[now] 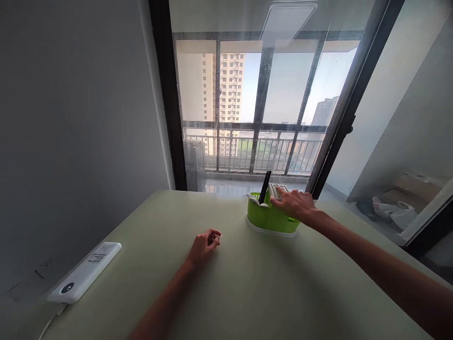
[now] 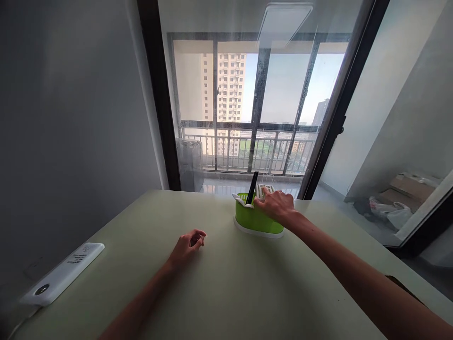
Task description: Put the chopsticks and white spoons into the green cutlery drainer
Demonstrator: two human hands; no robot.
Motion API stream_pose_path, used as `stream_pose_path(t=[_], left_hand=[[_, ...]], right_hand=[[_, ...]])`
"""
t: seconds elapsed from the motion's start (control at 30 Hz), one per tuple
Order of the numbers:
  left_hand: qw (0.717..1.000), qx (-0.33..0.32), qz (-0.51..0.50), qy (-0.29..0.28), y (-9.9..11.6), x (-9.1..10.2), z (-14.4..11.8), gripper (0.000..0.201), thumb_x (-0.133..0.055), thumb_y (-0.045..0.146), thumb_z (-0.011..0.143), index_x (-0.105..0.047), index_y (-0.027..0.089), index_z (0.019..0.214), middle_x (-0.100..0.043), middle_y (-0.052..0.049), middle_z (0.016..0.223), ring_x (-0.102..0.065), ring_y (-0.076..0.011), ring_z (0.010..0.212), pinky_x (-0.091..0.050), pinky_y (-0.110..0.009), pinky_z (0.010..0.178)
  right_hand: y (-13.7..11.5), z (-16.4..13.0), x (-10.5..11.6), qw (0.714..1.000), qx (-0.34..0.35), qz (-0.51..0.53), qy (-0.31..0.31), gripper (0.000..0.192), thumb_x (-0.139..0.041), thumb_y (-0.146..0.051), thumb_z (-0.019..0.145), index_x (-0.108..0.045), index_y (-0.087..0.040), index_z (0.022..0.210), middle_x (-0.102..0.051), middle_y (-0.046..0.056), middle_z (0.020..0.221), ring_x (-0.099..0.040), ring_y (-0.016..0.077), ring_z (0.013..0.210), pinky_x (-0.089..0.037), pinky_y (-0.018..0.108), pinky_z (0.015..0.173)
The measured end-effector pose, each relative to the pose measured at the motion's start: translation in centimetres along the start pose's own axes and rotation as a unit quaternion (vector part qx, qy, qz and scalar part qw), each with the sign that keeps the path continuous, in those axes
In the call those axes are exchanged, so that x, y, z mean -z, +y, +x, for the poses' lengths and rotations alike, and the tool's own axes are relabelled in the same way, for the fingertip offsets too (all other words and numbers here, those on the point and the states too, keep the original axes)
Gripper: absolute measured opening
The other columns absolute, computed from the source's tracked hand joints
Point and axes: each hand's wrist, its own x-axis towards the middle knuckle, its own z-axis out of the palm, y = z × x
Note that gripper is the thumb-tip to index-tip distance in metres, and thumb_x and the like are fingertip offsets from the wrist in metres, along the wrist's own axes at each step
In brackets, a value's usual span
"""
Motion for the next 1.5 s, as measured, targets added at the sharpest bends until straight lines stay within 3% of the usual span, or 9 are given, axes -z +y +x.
stream_pose_path(t=[0.23, 0.5, 0.63, 0.77, 0.93, 1.1, 1.3, 1.4, 1.5], left_hand=[[1.0, -0.003, 0.004, -0.002, -0.2, 0.0, 0.1, 0.03, -0.054, 0.044, 0.091, -0.07, 0.021, 0.099, -0.075, -0.003, 0.081, -0.069, -0.0192, 0.076, -0.05, -0.028, 0.069], [1.0, -0.017, 0.009, 0.0, -0.4, -0.2, 0.3, 0.031, -0.054, 0.045, 0.092, -0.07, 0.02, 0.102, -0.074, -0.003, 0.079, -0.067, -0.0187, 0.072, -0.05, -0.029, 0.069], [1.0, -0.023, 0.013, 0.0, -0.5, -0.3, 0.3, 0.031, -0.054, 0.045, 0.093, -0.071, 0.021, 0.103, -0.073, -0.003, 0.078, -0.067, -0.0186, 0.071, -0.051, -0.029, 0.069], [0.999, -0.03, 0.021, 0.003, -0.5, -0.3, 0.2, 0.031, -0.053, 0.043, 0.095, -0.07, 0.02, 0.103, -0.074, -0.003, 0.079, -0.068, -0.0184, 0.072, -0.051, -0.029, 0.07], [0.998, -0.048, 0.038, 0.005, -0.4, -0.4, 0.2, 0.028, -0.055, 0.041, 0.093, -0.069, 0.02, 0.105, -0.074, -0.005, 0.086, -0.068, -0.0203, 0.077, -0.052, -0.031, 0.073], [0.996, -0.078, 0.041, -0.012, -0.5, -0.3, 0.1, 0.046, -0.063, 0.028, 0.082, -0.06, 0.021, 0.127, -0.07, -0.012, 0.13, -0.068, -0.0263, 0.112, -0.051, -0.04, 0.1], [0.992, -0.101, 0.016, -0.081, -0.2, 0.1, 0.1, 0.074, -0.063, 0.015, 0.073, -0.047, 0.023, 0.145, -0.066, -0.012, 0.143, -0.058, -0.029, 0.136, -0.04, -0.046, 0.119], [0.991, -0.096, -0.001, -0.088, -0.2, 0.0, 0.1, 0.072, -0.06, 0.014, 0.073, -0.049, 0.024, 0.144, -0.067, -0.011, 0.142, -0.059, -0.0282, 0.136, -0.04, -0.046, 0.119], [0.994, -0.081, -0.024, -0.071, -0.5, -0.3, 0.3, 0.059, -0.06, 0.022, 0.08, -0.053, 0.024, 0.139, -0.07, -0.01, 0.137, -0.063, -0.0262, 0.131, -0.046, -0.043, 0.115]], right_hand=[[-3.7, -5.0, 1.3, 1.0, 0.018, 0.0, 0.022, 0.072, -0.03, -0.066, 0.101, -0.045, -0.025, 0.159, -0.071, 0.02, 0.111, -0.071, 0.0332, 0.096, -0.049, 0.04, 0.079], [-4.5, -10.1, 1.0, 0.994, 0.047, 0.098, 0.033, 0.075, -0.029, -0.075, 0.098, -0.042, -0.033, 0.16, -0.07, 0.017, 0.113, -0.072, 0.0325, 0.088, -0.051, 0.043, 0.076], [-3.7, -13.8, -1.3, 0.975, 0.06, 0.207, 0.063, 0.076, -0.028, -0.076, 0.099, -0.037, -0.034, 0.161, -0.072, 0.012, 0.108, -0.072, 0.0306, 0.081, -0.052, 0.041, 0.068], [-2.7, -16.8, -4.9, 0.934, 0.056, 0.341, 0.092, 0.069, -0.039, -0.067, 0.101, -0.034, -0.032, 0.161, -0.071, 0.004, 0.094, -0.067, 0.0211, 0.063, -0.051, 0.033, 0.057], [-1.7, -17.0, -9.5, 0.884, 0.03, 0.424, 0.193, 0.058, -0.044, -0.052, 0.101, -0.042, -0.026, 0.153, -0.058, 0.015, 0.137, -0.069, 0.0179, 0.073, -0.058, 0.033, 0.06], [-1.4, -16.2, -13.0, 0.908, 0.062, 0.382, 0.16, 0.056, -0.043, -0.033, 0.096, -0.044, -0.029, 0.152, -0.041, 0.015, 0.16, -0.071, 0.0171, 0.077, -0.061, 0.036, 0.064], [-2.0, -17.3, -14.4, 0.905, 0.059, 0.398, 0.135, 0.059, -0.042, -0.032, 0.097, -0.038, -0.033, 0.157, -0.033, 0.011, 0.167, -0.074, 0.021, 0.093, -0.063, 0.041, 0.077], [-2.0, -18.4, -14.6, 0.869, 0.04, 0.464, 0.167, 0.058, -0.046, -0.034, 0.098, -0.039, -0.034, 0.156, -0.03, 0.012, 0.168, -0.073, 0.021, 0.1, -0.063, 0.039, 0.082], [-1.6, -19.8, -15.5, 0.831, -0.011, 0.522, 0.193, 0.053, -0.053, -0.041, 0.096, -0.049, -0.029, 0.147, -0.041, 0.015, 0.159, -0.074, 0.0219, 0.096, -0.064, 0.039, 0.08]])
